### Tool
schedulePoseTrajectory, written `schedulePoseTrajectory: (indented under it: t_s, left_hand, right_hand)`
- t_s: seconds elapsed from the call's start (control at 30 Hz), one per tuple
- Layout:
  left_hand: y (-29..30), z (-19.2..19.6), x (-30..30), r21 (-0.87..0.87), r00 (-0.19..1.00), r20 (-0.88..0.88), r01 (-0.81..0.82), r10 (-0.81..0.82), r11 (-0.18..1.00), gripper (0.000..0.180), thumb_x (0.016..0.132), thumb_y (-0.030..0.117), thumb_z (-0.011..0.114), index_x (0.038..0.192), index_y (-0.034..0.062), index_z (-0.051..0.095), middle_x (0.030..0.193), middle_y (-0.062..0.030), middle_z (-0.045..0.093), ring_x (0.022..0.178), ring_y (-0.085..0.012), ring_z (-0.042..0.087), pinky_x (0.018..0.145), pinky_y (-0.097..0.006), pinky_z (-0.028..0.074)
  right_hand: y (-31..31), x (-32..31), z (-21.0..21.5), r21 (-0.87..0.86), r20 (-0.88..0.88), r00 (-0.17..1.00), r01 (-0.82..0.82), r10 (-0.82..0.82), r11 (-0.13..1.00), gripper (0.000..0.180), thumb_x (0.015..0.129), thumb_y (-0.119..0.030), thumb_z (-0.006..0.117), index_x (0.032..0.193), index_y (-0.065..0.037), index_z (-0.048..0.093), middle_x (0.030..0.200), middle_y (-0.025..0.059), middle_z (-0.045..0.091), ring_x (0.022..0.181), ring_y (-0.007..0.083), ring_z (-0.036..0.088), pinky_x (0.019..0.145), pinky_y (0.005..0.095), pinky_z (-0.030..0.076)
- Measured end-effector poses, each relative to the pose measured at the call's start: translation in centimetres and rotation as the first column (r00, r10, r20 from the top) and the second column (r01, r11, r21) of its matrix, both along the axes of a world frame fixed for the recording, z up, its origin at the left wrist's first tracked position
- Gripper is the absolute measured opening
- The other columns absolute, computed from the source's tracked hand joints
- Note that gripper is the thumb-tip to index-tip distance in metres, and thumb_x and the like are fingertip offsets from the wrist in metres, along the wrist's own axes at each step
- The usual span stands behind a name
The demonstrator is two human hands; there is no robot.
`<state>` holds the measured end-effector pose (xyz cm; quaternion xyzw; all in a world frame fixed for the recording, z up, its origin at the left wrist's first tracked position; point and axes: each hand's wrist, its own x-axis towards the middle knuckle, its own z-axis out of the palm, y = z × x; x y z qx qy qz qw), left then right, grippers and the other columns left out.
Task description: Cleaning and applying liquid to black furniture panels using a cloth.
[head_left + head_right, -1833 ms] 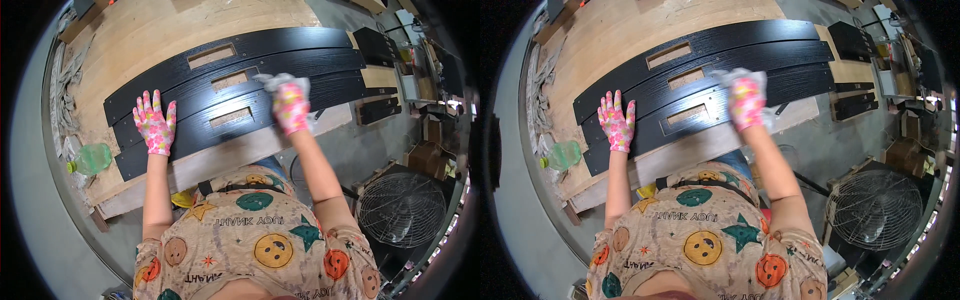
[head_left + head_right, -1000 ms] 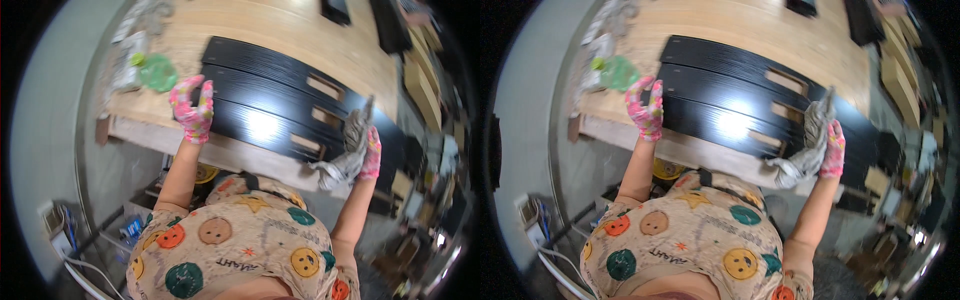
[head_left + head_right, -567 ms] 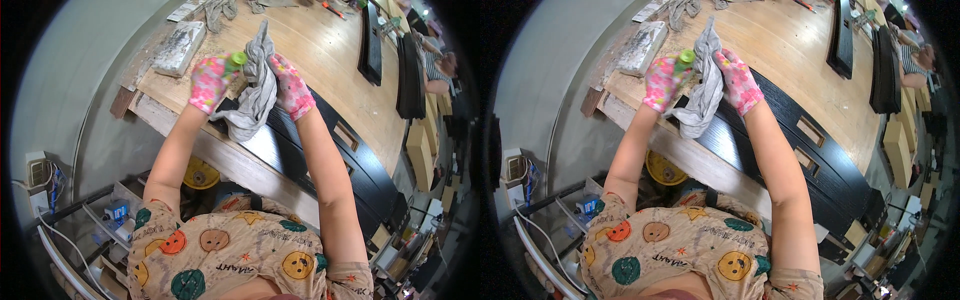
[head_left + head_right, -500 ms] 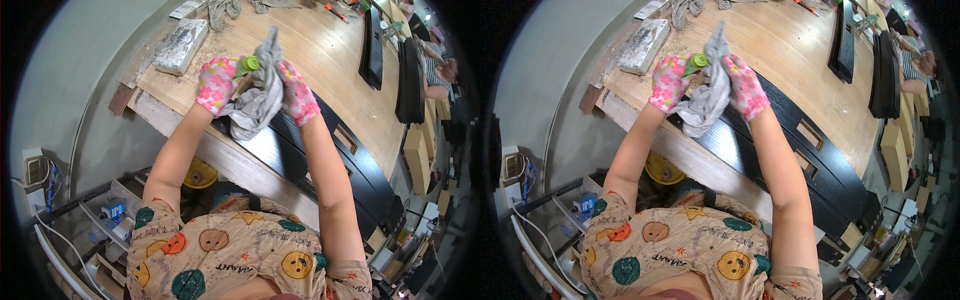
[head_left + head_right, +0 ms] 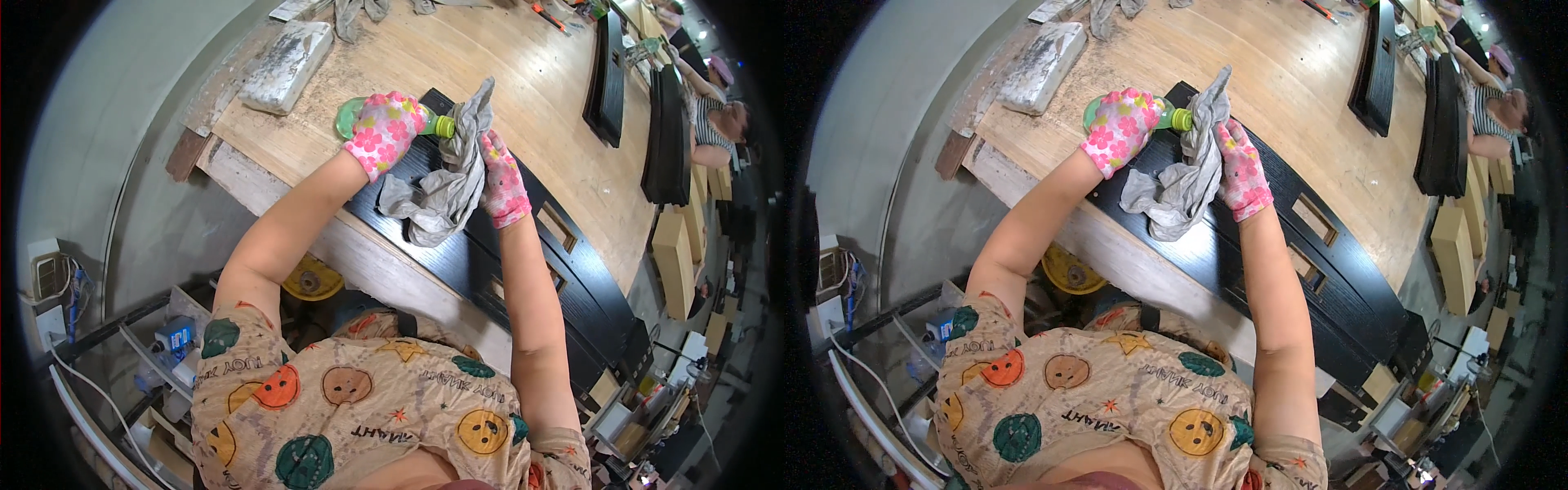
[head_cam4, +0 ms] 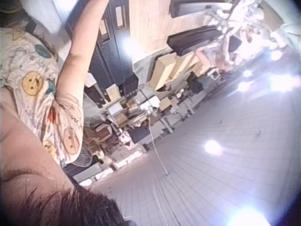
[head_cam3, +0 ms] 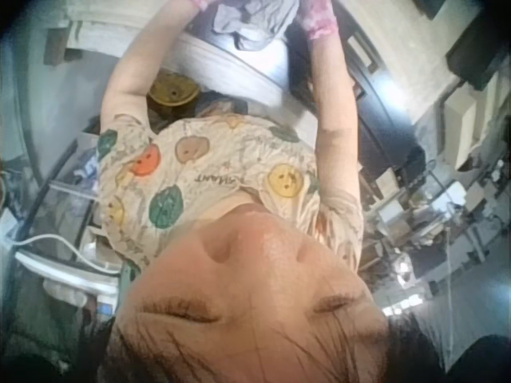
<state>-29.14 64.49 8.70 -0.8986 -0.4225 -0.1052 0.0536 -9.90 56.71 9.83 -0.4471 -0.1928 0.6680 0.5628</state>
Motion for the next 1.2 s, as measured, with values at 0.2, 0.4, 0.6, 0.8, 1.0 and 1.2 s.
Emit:
schedulePoseTrajectory:
  t_s: [0.2,0.4,0.6,0.8,1.0,1.2]
  left_hand:
    - [0.0,0.3,0.3,0.115,0.995,0.056,0.08,-0.086,0.99,0.013,0.076,0.011,0.057,0.087,0.0114,0.064,0.086,-0.0066,0.064,0.086,-0.0253,0.063,0.068,-0.04,0.05]
    - [-0.1,0.5,0.1,0.122,0.996,0.019,0.085,-0.088,0.989,0.013,0.076,0.01,0.057,0.086,0.0109,0.064,0.087,-0.0071,0.064,0.086,-0.0263,0.064,0.069,-0.039,0.05]
    - [-0.3,0.3,0.3,0.09,0.999,-0.015,0.047,-0.046,0.995,0.015,0.073,0.007,0.059,0.085,0.0108,0.066,0.089,-0.0074,0.065,0.089,-0.0265,0.064,0.072,-0.039,0.051]
    - [-0.3,1.7,0.3,0.035,0.991,0.087,0.104,-0.106,0.994,0.011,0.073,0.01,0.06,0.083,0.0101,0.065,0.086,-0.0098,0.064,0.085,-0.0289,0.063,0.071,-0.041,0.05]
    - [4.1,-1.0,-7.3,-0.168,0.834,0.485,-0.205,0.261,0.964,0.036,0.083,0.035,0.068,0.094,0.0002,0.062,0.087,-0.0131,0.062,0.082,-0.0285,0.06,0.076,-0.041,0.047]
    - [2.6,1.1,-9.8,-0.219,0.769,0.54,-0.265,0.343,0.939,0.069,0.074,0.044,0.076,0.121,-0.0026,0.057,0.109,-0.0178,0.064,0.103,-0.0296,0.061,0.088,-0.038,0.046]
  right_hand:
    - [-0.6,0.2,-1.1,-0.031,-0.084,0.993,0.081,-0.083,0.996,0.044,0.097,-0.021,0.052,0.136,-0.006,0.039,0.119,0.0115,0.06,0.103,0.0224,0.063,0.084,0.0408,0.054]
    - [-0.8,0.0,-0.7,-0.002,-0.054,0.996,0.064,-0.064,0.998,0.043,0.097,-0.022,0.051,0.136,-0.005,0.039,0.118,0.0121,0.06,0.102,0.0229,0.063,0.084,0.0404,0.054]
    - [-0.9,-0.5,-0.1,0.003,-0.019,0.999,0.044,-0.043,0.999,0.038,0.098,-0.022,0.049,0.131,-0.005,0.043,0.115,0.0116,0.061,0.097,0.022,0.064,0.081,0.0388,0.055]
    - [-3.1,0.5,-0.5,0.073,-0.126,0.99,0.068,-0.059,0.995,0.032,0.097,-0.022,0.051,0.125,-0.006,0.048,0.112,0.0106,0.062,0.096,0.022,0.064,0.08,0.0383,0.054]
    - [-13.4,4.1,1.2,-0.007,-0.081,0.925,0.373,-0.372,0.928,0.046,0.096,-0.021,0.053,0.136,0.0,0.042,0.126,0.0071,0.055,0.112,0.0125,0.054,0.097,0.0289,0.043]
    - [-36.2,13.5,3.7,0.077,0.302,0.675,0.686,-0.673,0.723,0.041,0.09,-0.021,0.061,0.122,0.002,0.052,0.114,0.0088,0.061,0.099,0.0157,0.061,0.087,0.0265,0.048]
